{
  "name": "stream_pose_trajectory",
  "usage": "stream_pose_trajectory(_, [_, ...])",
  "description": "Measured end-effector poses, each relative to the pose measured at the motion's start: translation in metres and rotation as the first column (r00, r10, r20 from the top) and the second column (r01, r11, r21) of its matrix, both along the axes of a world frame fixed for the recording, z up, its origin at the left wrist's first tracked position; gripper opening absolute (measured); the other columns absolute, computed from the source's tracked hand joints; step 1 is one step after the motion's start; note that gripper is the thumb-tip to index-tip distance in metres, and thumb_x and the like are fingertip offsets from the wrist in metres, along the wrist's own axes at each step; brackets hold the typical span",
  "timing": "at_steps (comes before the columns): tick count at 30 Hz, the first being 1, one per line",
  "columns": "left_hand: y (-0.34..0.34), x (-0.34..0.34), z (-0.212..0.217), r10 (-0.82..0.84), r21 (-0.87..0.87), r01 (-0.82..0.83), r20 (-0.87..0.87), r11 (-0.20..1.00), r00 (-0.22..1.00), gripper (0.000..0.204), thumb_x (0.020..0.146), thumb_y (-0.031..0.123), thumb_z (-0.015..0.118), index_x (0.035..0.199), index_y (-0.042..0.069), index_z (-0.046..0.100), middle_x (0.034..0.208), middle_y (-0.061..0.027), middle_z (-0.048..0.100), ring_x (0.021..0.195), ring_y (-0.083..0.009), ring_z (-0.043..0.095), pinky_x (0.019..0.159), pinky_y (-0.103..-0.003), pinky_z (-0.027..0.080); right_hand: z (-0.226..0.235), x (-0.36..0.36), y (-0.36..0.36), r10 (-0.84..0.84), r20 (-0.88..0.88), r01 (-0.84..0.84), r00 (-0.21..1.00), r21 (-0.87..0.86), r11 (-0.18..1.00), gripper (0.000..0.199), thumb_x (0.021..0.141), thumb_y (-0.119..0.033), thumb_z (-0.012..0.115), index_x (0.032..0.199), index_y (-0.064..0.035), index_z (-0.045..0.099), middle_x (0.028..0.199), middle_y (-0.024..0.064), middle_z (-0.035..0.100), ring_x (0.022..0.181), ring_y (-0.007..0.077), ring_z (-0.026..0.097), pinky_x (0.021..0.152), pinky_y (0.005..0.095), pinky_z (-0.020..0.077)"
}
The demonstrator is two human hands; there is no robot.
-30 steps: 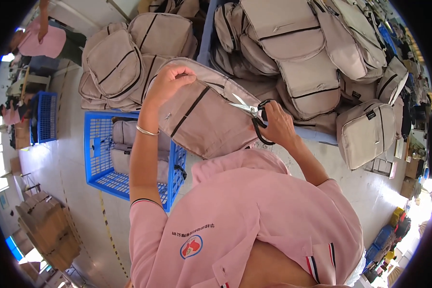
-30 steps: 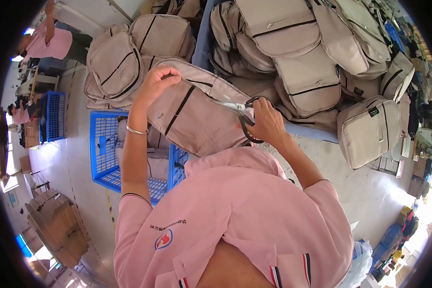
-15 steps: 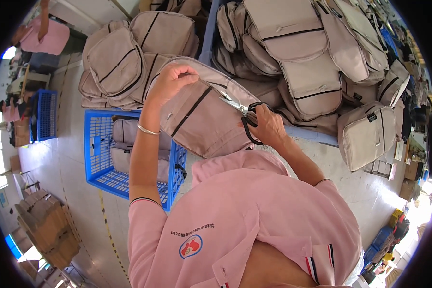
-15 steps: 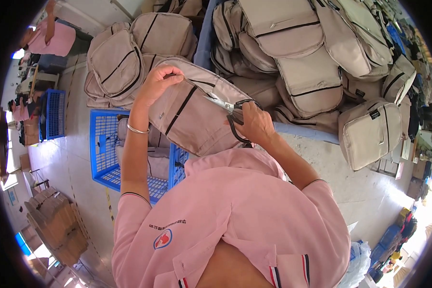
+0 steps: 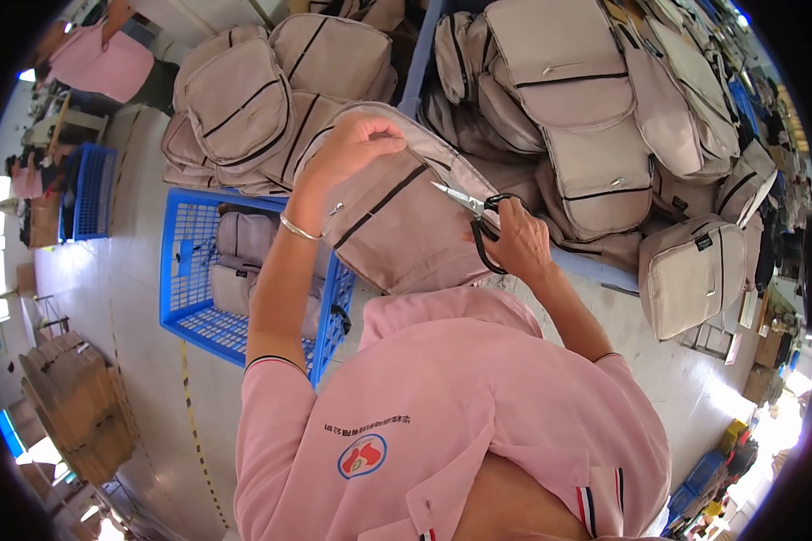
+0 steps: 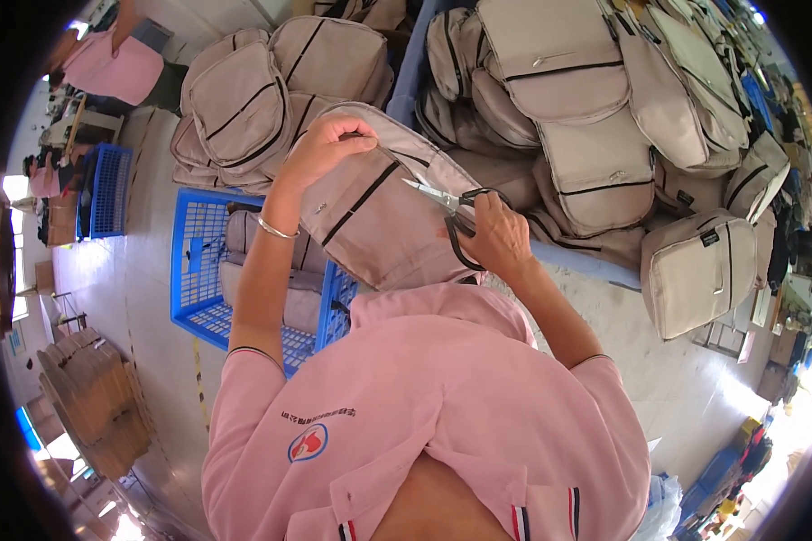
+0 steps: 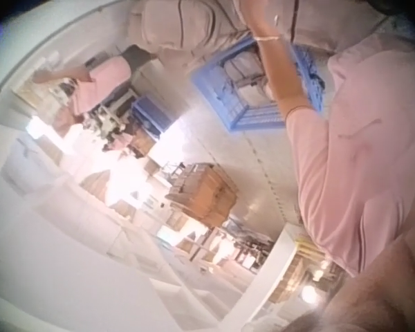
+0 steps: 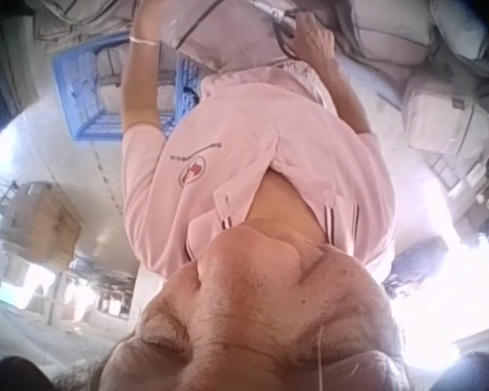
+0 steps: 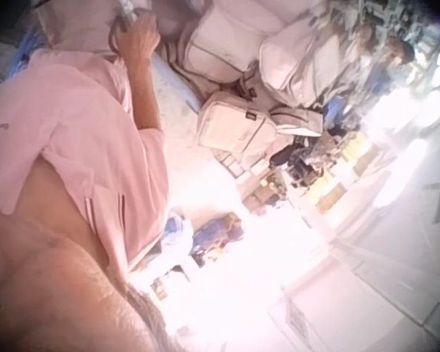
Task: Trim excess material or threads from tan bags using scissors.
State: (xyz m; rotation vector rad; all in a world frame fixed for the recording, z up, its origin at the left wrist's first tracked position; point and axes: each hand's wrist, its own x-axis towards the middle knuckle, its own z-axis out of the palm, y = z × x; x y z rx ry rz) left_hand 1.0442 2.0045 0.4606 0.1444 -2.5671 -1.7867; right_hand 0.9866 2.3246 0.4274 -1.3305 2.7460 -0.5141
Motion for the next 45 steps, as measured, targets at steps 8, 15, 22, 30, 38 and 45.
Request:
stream_pose_trajectory(8, [-0.003, 0.003, -0.009, 0.019, -0.013, -0.020, -0.090, 1.000, 0.996, 0.020, 0.084, 0.018, 0.069, 0.091, -0.001, 0.069, 0.072, -0.0048, 0.065, 0.068, -0.0108, 0.058, 0.064, -0.028, 0.045, -0.021, 0.012, 0.000, -0.023, -0.067, 0.022, 0.997, -0.029, 0.999, 0.048, 0.081, -0.047, 0.073, 0.081, -0.0038, 0.051, 0.076, 0.0127, 0.059, 0.068, 0.0320, 0.065, 0.055, 0.0423, 0.0505])
stream_pose_trajectory(15, [-0.003, 0.031, -0.014, -0.021, -0.302, -0.061, -0.258, 0.951, 0.966, 0.021, 0.081, 0.026, 0.072, 0.088, 0.006, 0.071, 0.079, -0.0075, 0.067, 0.077, -0.0226, 0.060, 0.077, -0.037, 0.047, -0.038, 0.004, 0.011, -0.131, 0.093, 0.140, 0.987, -0.101, 0.985, 0.038, 0.082, -0.036, 0.076, 0.089, -0.0048, 0.056, 0.077, 0.0162, 0.063, 0.069, 0.0409, 0.060, 0.060, 0.0436, 0.0477])
stream_pose_trajectory(22, [-0.003, 0.170, -0.023, 0.179, -0.257, -0.248, -0.264, 0.934, 0.948, 0.009, 0.087, 0.020, 0.066, 0.084, 0.012, 0.070, 0.088, 0.0004, 0.068, 0.087, -0.0160, 0.060, 0.111, -0.039, 0.030, -0.020, 0.013, 0.018, 0.023, 0.284, 0.105, 0.959, -0.426, 0.899, 0.015, 0.095, -0.014, 0.062, 0.086, -0.0036, 0.057, 0.067, 0.0036, 0.055, 0.056, 0.0098, 0.048, 0.050, 0.0255, 0.0419])
stream_pose_trajectory(30, [-0.067, 0.324, 0.013, 0.592, -0.289, -0.619, -0.186, 0.730, 0.784, 0.009, 0.080, 0.013, 0.069, 0.083, 0.004, 0.069, 0.084, -0.0068, 0.063, 0.085, -0.0217, 0.059, 0.079, -0.032, 0.045, -0.029, 0.041, -0.015, -0.090, 0.210, 0.121, 0.974, -0.142, 0.982, 0.034, 0.081, -0.022, 0.078, 0.082, -0.0009, 0.051, 0.069, 0.0183, 0.054, 0.063, 0.0384, 0.051, 0.059, 0.0421, 0.0446])
stream_pose_trajectory(38, [-0.156, 0.387, -0.002, 0.717, -0.440, -0.617, 0.096, 0.653, 0.690, 0.005, 0.083, 0.005, 0.067, 0.084, 0.001, 0.063, 0.077, -0.0008, 0.056, 0.075, -0.0123, 0.051, 0.070, -0.028, 0.045, -0.038, 0.058, 0.003, -0.101, 0.210, 0.111, 0.973, -0.039, 0.993, 0.052, 0.080, -0.047, 0.074, 0.100, -0.0017, 0.058, 0.092, 0.0179, 0.062, 0.081, 0.0388, 0.064, 0.070, 0.0457, 0.0510])
stream_pose_trajectory(45, [-0.219, 0.294, -0.121, 0.595, -0.466, -0.451, 0.225, 0.761, 0.771, 0.015, 0.084, 0.010, 0.065, 0.093, -0.001, 0.070, 0.083, -0.0044, 0.067, 0.076, -0.0121, 0.058, 0.070, -0.027, 0.046, -0.046, 0.059, 0.061, -0.286, 0.199, 0.295, 0.937, -0.017, 0.955, 0.062, 0.079, -0.058, 0.070, 0.089, 0.0017, 0.055, 0.087, 0.0195, 0.060, 0.072, 0.0408, 0.063, 0.063, 0.0480, 0.0506])
